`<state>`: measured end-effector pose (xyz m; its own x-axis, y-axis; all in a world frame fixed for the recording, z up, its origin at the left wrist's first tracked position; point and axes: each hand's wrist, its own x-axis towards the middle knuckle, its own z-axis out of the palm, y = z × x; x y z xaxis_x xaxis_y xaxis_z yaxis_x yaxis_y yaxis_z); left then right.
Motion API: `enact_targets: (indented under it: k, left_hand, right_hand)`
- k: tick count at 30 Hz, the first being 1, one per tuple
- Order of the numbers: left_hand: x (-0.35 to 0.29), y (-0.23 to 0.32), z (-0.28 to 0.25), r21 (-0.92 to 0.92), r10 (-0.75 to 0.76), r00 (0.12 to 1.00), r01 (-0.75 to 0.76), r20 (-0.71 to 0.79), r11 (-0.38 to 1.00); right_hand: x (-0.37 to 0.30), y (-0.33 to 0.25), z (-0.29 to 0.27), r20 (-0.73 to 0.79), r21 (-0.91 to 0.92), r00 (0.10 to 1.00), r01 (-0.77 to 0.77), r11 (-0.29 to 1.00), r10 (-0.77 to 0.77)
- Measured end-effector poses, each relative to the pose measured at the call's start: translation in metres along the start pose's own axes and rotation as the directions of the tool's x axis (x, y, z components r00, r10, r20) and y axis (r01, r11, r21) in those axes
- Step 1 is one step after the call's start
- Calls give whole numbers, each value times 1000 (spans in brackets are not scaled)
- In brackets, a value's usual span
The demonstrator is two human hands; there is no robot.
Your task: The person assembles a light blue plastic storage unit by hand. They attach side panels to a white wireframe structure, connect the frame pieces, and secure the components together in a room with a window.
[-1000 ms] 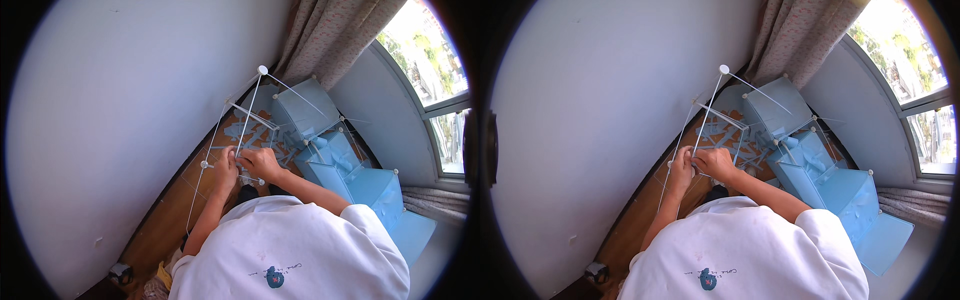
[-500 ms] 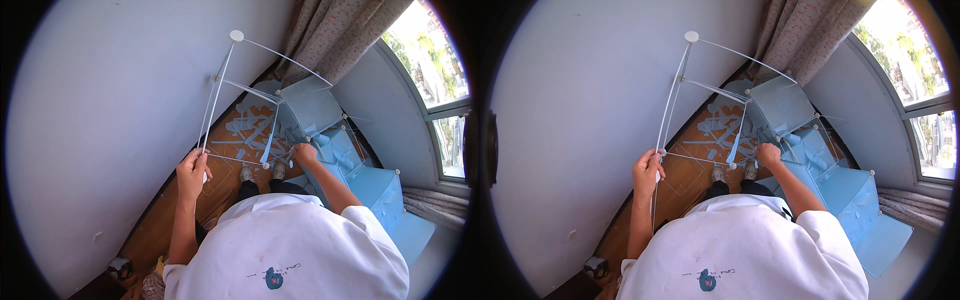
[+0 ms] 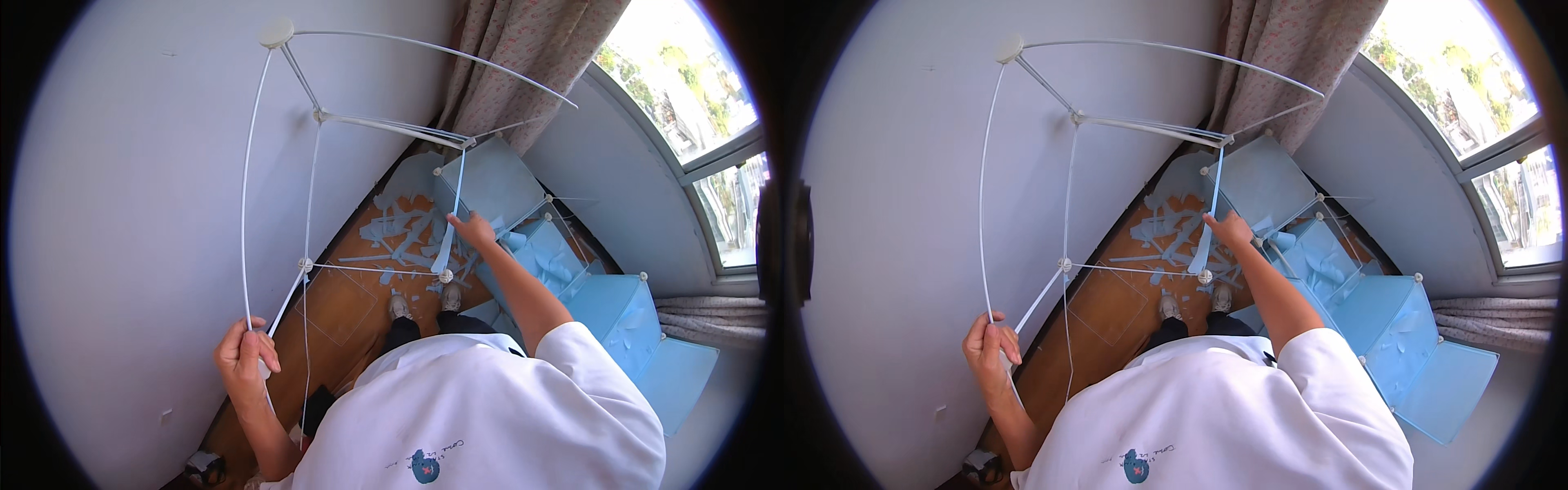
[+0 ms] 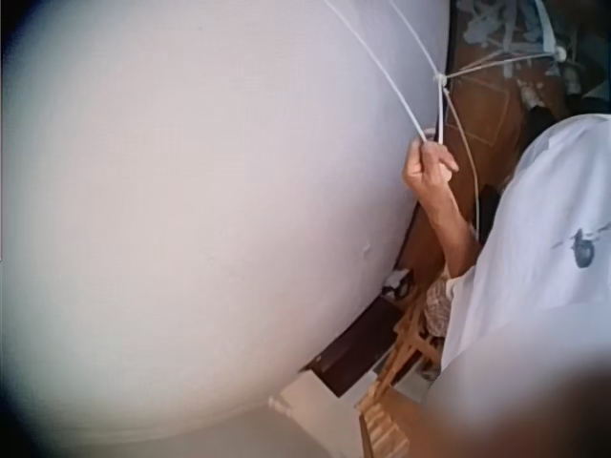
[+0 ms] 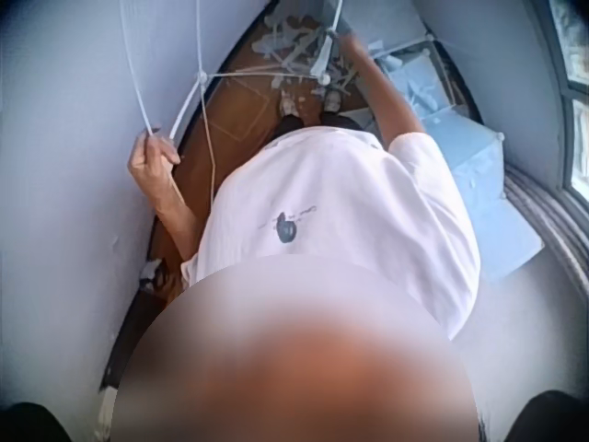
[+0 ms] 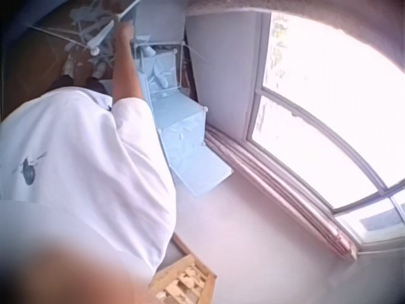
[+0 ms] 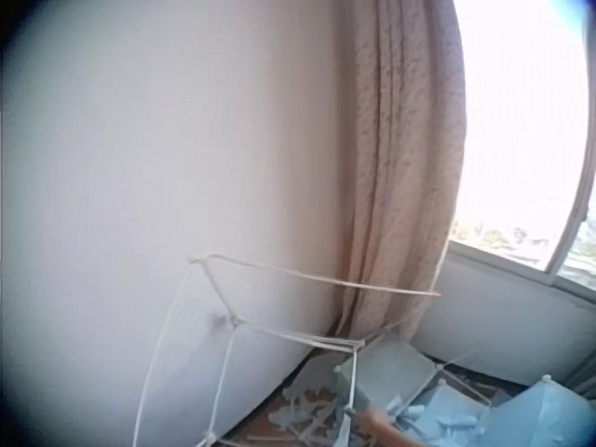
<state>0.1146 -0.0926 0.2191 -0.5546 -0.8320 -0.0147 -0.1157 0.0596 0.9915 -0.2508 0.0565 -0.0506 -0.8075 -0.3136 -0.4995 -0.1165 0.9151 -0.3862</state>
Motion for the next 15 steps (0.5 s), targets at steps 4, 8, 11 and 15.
enact_targets:
  k: [4,8,11,15]
  left_hand:
    - [-13,11,-1,21,45,998,-46,40,999]
    - [-22,22,-1,52,122,986,-128,109,990]
    - [-26,26,-5,62,125,986,-133,111,989]
    - [-28,26,-12,23,95,994,-96,62,995]
  right_hand:
    - [19,-19,-20,-102,29,995,12,1000,-9]
    - [41,-29,-29,-187,-19,982,-35,999,31]
    - [53,-25,-34,-277,11,960,-33,999,35]
    - [62,-23,-51,-411,63,911,46,997,-16]
